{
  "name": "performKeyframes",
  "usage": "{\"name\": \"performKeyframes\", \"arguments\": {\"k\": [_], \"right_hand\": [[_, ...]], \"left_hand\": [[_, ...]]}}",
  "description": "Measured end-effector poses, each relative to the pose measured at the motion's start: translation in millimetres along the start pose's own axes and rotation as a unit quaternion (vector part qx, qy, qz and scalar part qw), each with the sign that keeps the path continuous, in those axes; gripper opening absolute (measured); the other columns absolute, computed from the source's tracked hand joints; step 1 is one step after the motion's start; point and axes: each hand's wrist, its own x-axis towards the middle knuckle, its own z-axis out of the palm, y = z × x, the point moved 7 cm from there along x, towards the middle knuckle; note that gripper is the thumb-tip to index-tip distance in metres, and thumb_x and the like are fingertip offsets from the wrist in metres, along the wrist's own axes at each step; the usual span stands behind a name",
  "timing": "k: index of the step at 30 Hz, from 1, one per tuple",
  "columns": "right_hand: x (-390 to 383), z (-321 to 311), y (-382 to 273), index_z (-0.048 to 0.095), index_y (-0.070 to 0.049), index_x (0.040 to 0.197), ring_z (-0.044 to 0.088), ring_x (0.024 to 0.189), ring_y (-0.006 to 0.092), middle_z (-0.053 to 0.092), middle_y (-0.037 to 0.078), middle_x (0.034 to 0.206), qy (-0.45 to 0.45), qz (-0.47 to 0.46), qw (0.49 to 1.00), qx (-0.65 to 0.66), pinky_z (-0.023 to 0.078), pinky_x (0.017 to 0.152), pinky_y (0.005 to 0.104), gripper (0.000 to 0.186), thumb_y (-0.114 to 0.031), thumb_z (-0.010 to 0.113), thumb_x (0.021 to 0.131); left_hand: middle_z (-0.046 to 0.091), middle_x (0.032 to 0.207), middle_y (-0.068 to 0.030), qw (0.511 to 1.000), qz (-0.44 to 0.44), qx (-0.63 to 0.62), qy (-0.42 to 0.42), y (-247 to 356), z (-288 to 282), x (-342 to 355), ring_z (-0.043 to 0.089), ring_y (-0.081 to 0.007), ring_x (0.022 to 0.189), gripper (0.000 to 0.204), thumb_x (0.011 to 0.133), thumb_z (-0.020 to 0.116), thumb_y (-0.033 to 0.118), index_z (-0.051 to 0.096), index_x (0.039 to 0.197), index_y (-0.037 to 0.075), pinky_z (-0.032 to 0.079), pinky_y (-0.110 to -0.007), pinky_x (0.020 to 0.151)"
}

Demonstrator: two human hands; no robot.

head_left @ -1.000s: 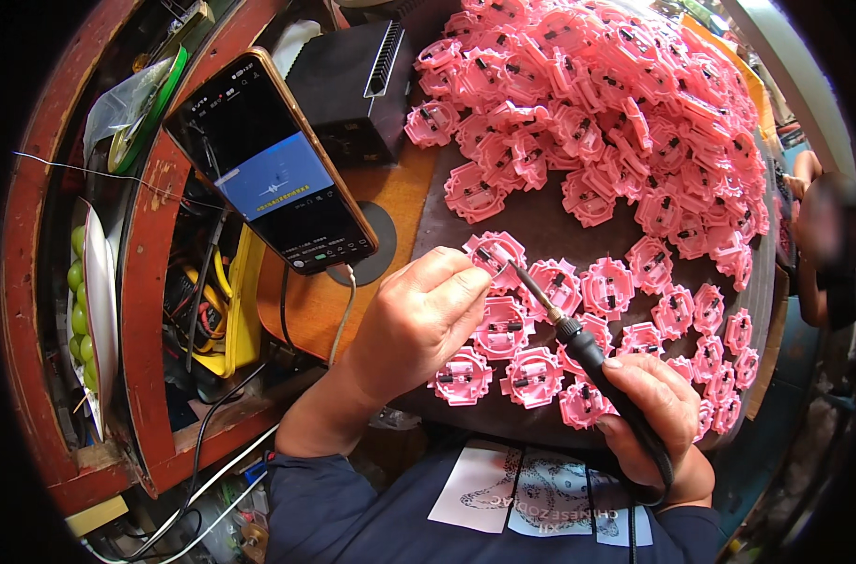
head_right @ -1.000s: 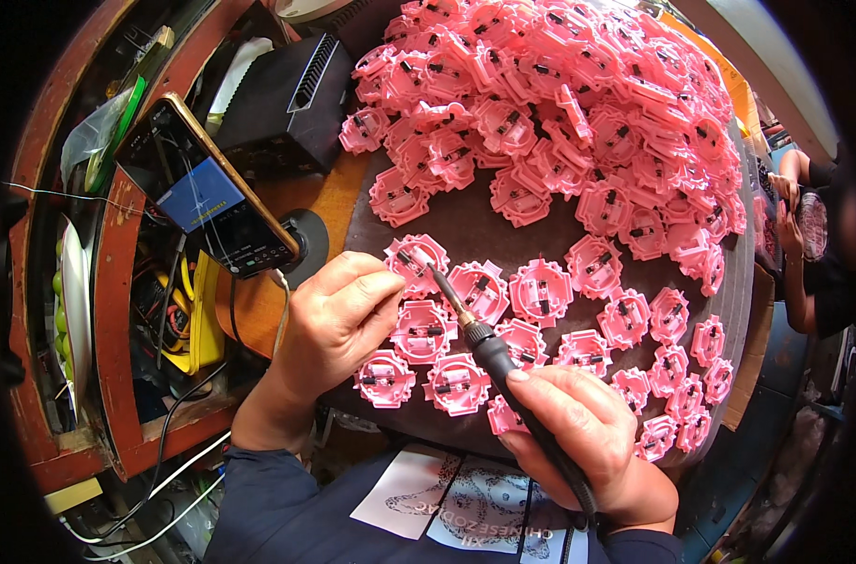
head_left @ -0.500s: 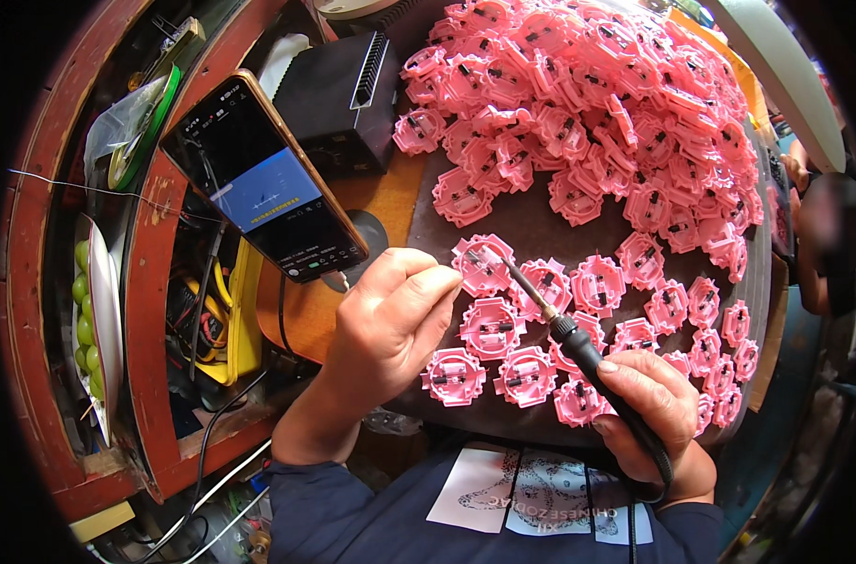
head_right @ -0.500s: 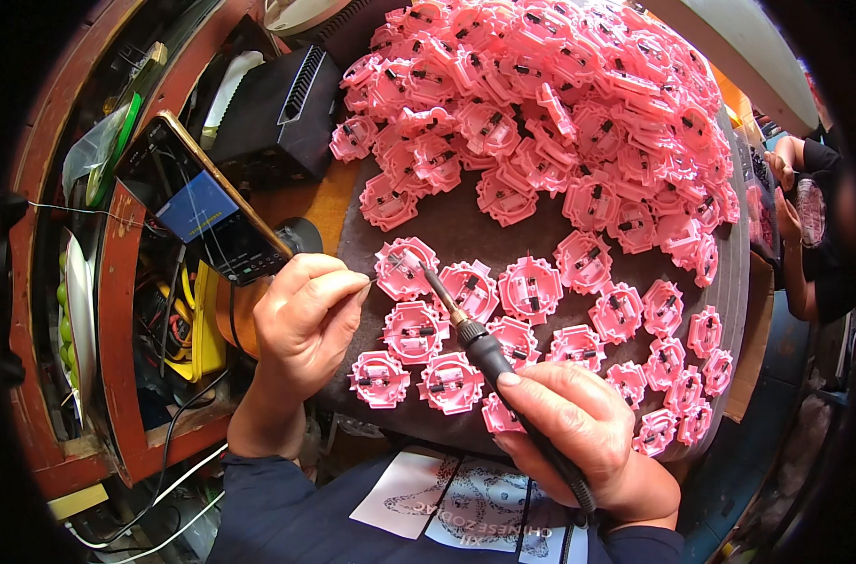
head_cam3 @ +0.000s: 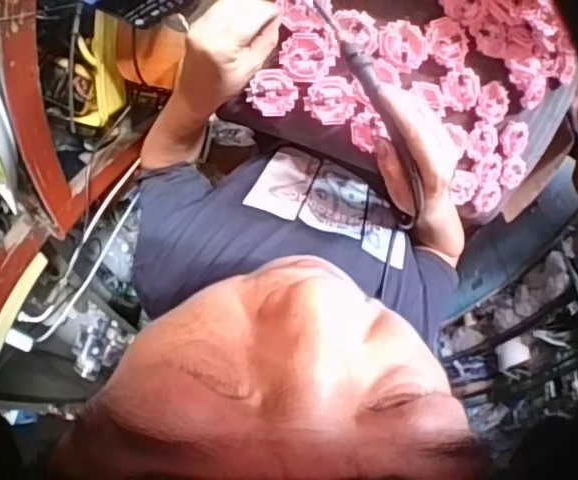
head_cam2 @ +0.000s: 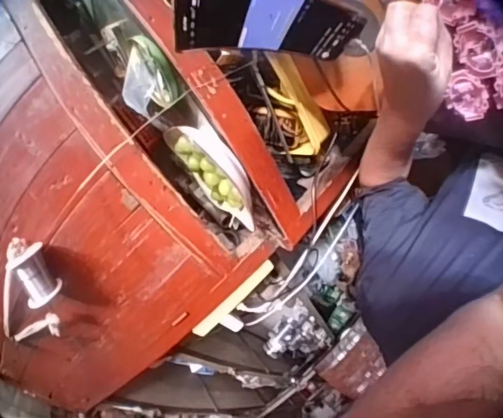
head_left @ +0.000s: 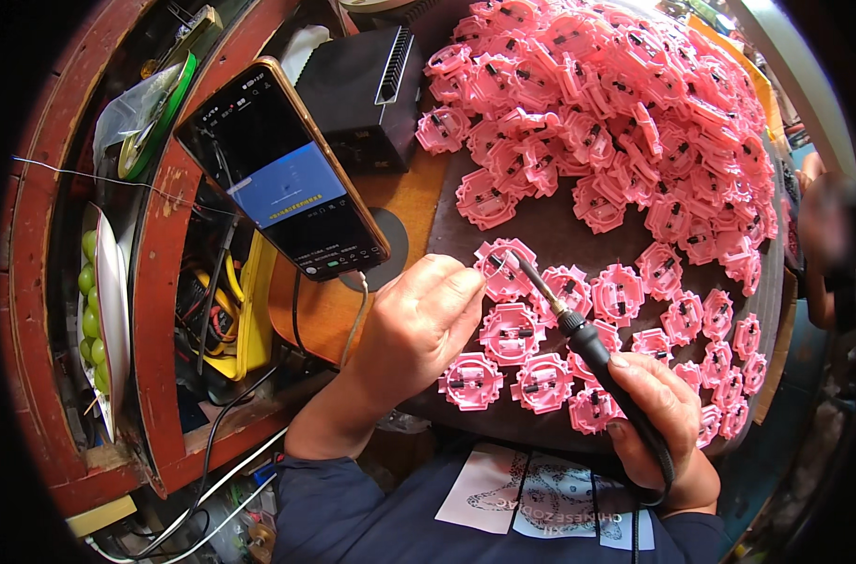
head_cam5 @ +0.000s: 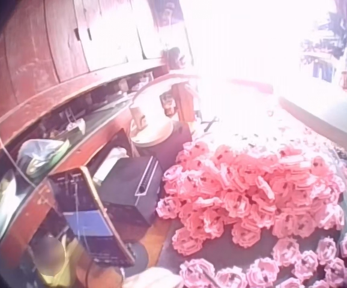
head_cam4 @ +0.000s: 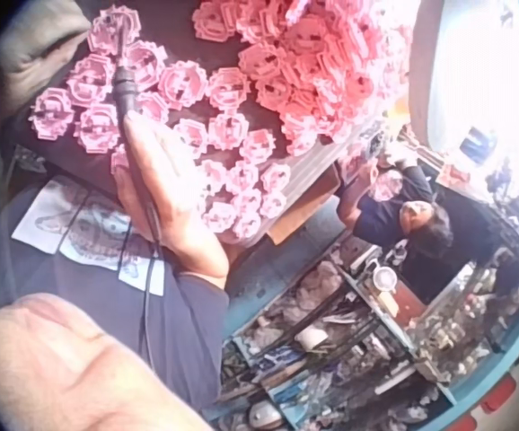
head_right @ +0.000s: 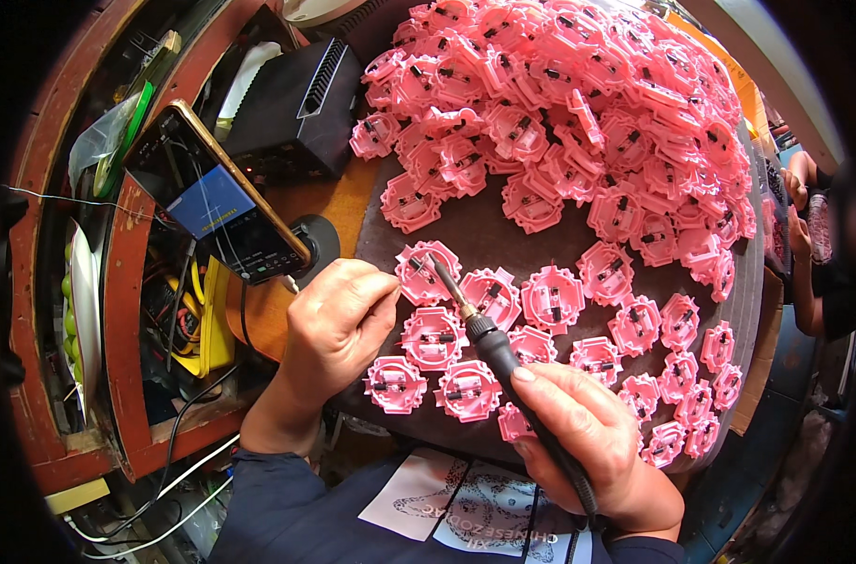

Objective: The person uses a soldering iron to attach small black components to pink plastic parts on a workbench. They handle each part individually, apply solder, and place the finished pieces back on the table. A second person works nearby with similar parts.

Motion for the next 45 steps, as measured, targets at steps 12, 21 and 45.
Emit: {"name": "performKeyframes", "arguments": {"k": [12,21,45], "right_hand": [[2,4,2,0.064,0.008,0.136,0.074,0.103,0.0428,0.070,0.029,0.121,-0.021,0.012,1.000,0.000,0.061,0.090,0.0464,0.057,0.001,0.078,0.082],[3,5,1,0.064,0.007,0.137,0.074,0.103,0.0422,0.070,0.029,0.121,-0.022,0.014,1.000,0.004,0.060,0.089,0.0458,0.058,0.005,0.077,0.080],[-6,-2,0,0.065,0.007,0.134,0.075,0.099,0.0425,0.070,0.031,0.117,0.015,0.003,1.000,-0.003,0.061,0.087,0.0464,0.052,-0.002,0.071,0.083]], "left_hand": [[0.065,0.093,-0.0157,1.000,0.019,-0.008,-0.009,0,1,1,0.069,-0.0347,0.079,0.024,0.082,0.078,-0.009,0.069,0.104,-0.003,0.057,-0.041,0.069],[0.065,0.092,-0.0158,1.000,0.009,-0.018,-0.011,-2,4,3,0.069,-0.0352,0.080,0.023,0.084,0.077,-0.008,0.069,0.105,-0.003,0.056,-0.042,0.070],[0.068,0.092,-0.0127,0.999,-0.007,-0.028,0.016,0,-4,-8,0.070,-0.0278,0.079,0.022,0.084,0.080,-0.010,0.073,0.103,-0.001,0.056,-0.036,0.069]]}}
